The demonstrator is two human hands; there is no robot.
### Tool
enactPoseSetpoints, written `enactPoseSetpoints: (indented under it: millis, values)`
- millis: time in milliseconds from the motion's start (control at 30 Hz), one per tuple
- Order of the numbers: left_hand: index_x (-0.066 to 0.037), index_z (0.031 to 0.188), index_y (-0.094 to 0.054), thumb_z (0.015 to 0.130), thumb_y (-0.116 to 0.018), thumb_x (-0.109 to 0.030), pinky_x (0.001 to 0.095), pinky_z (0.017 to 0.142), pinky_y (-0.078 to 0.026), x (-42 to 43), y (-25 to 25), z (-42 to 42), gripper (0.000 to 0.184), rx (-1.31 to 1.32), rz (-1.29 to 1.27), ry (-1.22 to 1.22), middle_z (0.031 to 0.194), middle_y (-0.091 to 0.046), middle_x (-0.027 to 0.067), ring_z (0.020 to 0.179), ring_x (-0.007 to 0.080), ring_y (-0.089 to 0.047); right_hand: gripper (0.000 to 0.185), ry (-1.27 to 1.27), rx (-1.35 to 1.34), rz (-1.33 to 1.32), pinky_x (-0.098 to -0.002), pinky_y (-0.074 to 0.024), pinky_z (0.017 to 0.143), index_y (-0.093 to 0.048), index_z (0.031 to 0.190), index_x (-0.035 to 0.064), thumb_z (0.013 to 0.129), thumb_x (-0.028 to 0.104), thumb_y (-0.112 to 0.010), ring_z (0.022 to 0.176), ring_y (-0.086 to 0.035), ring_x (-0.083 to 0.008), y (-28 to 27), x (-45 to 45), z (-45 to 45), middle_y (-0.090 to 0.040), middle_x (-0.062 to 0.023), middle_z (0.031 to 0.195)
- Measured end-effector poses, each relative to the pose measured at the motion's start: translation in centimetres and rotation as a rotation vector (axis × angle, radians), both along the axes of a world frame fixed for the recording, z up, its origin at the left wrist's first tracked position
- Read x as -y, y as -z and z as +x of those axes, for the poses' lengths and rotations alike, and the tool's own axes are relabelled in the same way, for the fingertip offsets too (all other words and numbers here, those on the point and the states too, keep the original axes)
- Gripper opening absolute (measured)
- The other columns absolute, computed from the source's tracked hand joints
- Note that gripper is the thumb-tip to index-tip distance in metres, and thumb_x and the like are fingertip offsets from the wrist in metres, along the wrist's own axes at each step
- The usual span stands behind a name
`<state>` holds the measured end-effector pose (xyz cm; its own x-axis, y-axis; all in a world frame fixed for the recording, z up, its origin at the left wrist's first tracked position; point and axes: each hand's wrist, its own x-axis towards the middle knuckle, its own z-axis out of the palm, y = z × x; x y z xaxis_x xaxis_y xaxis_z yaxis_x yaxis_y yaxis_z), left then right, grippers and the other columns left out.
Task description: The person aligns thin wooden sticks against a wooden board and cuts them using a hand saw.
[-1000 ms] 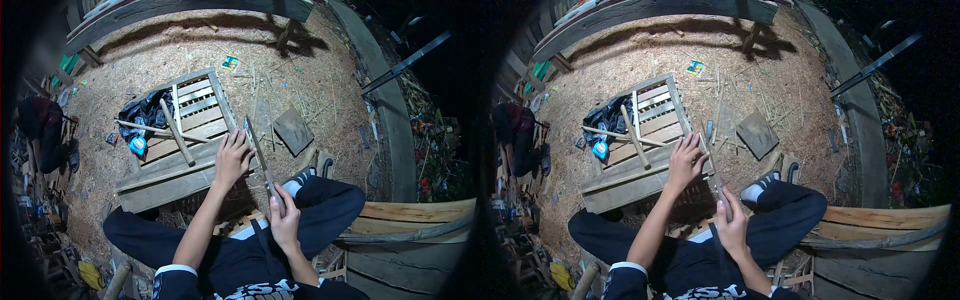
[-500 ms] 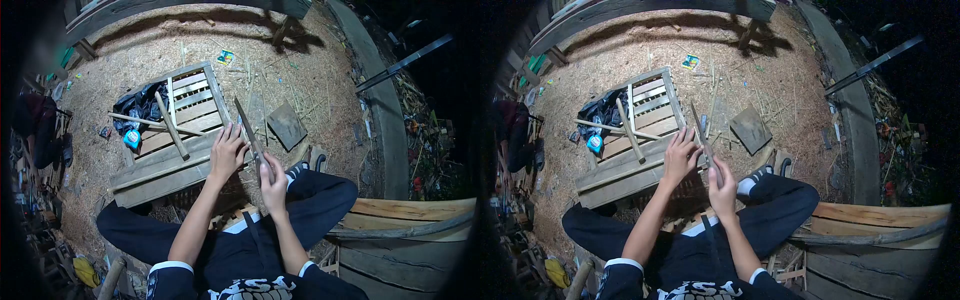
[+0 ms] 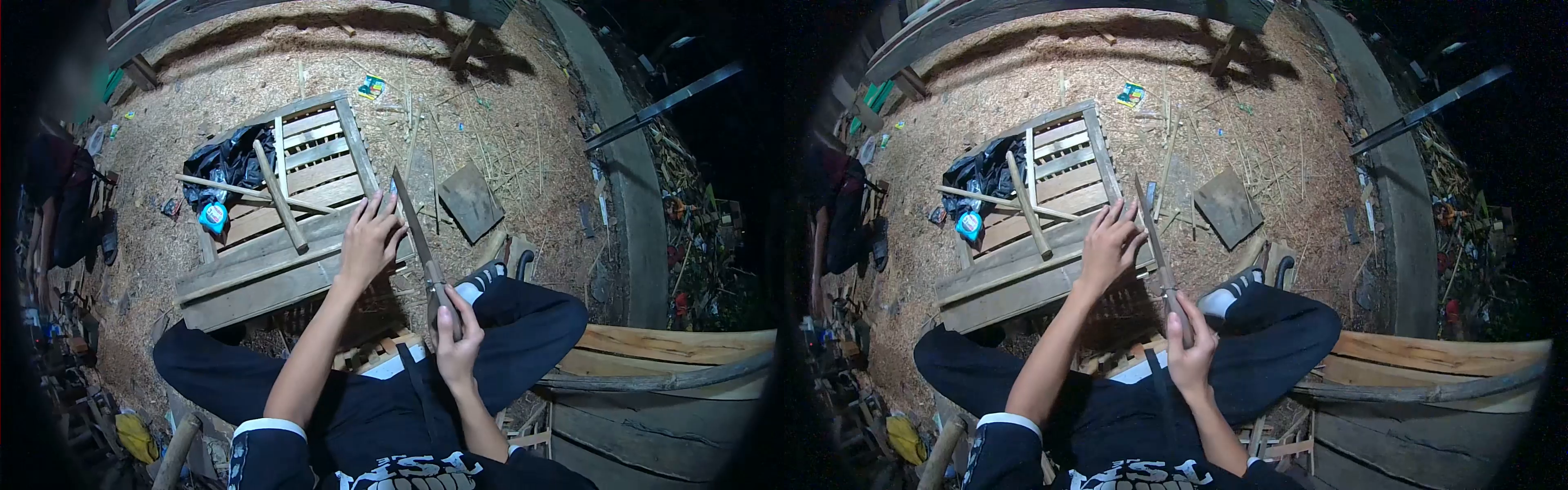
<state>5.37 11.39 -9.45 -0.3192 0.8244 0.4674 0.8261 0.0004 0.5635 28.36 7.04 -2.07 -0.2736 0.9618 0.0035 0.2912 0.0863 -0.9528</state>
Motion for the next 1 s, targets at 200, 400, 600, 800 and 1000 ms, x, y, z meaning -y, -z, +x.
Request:
enactPoseSetpoints:
  millis: [200, 400, 600, 800, 1000]
  values:
    - [-0.007, 0.093, -0.072, 0.093, -0.077, -0.026, 0.0534, 0.12, -0.038, 0.4, -0.2, 0.3, 0.02, 0.014, -0.007, 0.002, 0.144, -0.066, 0.0127, 0.142, 0.0381, -0.053, 0.037, -0.015, 0.044, -0.061, -0.0358, -0.0548, 0.096, -0.068, 0.133, -0.0036, 0.103, 0.017, -0.065, 0.111, -0.073, -0.0226, -2.6, -0.5, 0.1, -0.076, -0.0192, 0.121]
    - [-0.008, 0.095, -0.073, 0.092, -0.077, -0.026, 0.0527, 0.12, -0.039, 0.2, 0.1, 0.3, 0.019, 0.027, -0.002, -0.021, 0.142, -0.068, 0.0106, 0.142, 0.0363, -0.053, 0.037, -0.017, 0.093, -0.078, -0.0328, -0.0543, 0.095, -0.067, 0.135, -0.0031, 0.104, 0.018, -0.065, 0.107, -0.071, -0.0165, -2.7, -0.5, -0.1, -0.076, -0.0168, 0.12]
    - [-0.008, 0.093, -0.074, 0.092, -0.077, -0.026, 0.0524, 0.12, -0.04, 0.2, 0.0, 0.2, 0.018, 0.024, -0.009, -0.017, 0.141, -0.069, 0.0091, 0.143, 0.0351, -0.054, 0.035, -0.041, 0.07, -0.04, -0.0202, -0.0329, 0.05, -0.064, 0.138, 0.0013, 0.107, 0.018, -0.064, 0.056, -0.044, -0.0005, -3.0, -0.3, 0.0, -0.058, 0.005, 0.076]
    - [-0.007, 0.091, -0.073, 0.092, -0.077, -0.025, 0.0515, 0.12, -0.039, 0.5, -0.2, 0.2, 0.018, 0.017, -0.031, -0.004, 0.145, -0.066, 0.0099, 0.143, 0.0358, -0.052, 0.039, -0.027, 0.141, -0.148, -0.0341, -0.0549, 0.095, -0.065, 0.136, -0.0045, 0.106, 0.02, -0.063, 0.111, -0.072, -0.0203, -5.7, 0.1, -0.3, -0.074, -0.0193, 0.126]
    - [-0.005, 0.09, -0.069, 0.089, -0.079, -0.022, 0.052, 0.121, -0.038, 0.4, -0.5, 0.8, 0.02, 0.034, -0.032, 0.034, 0.152, -0.059, 0.015, 0.145, 0.0389, -0.05, 0.035, -0.071, 0.141, 0.006, -0.0367, -0.0517, 0.102, -0.064, 0.133, -0.0063, 0.106, 0.017, -0.061, 0.116, -0.069, -0.0238, -3.6, -4.9, -6.1, -0.073, -0.0214, 0.125]
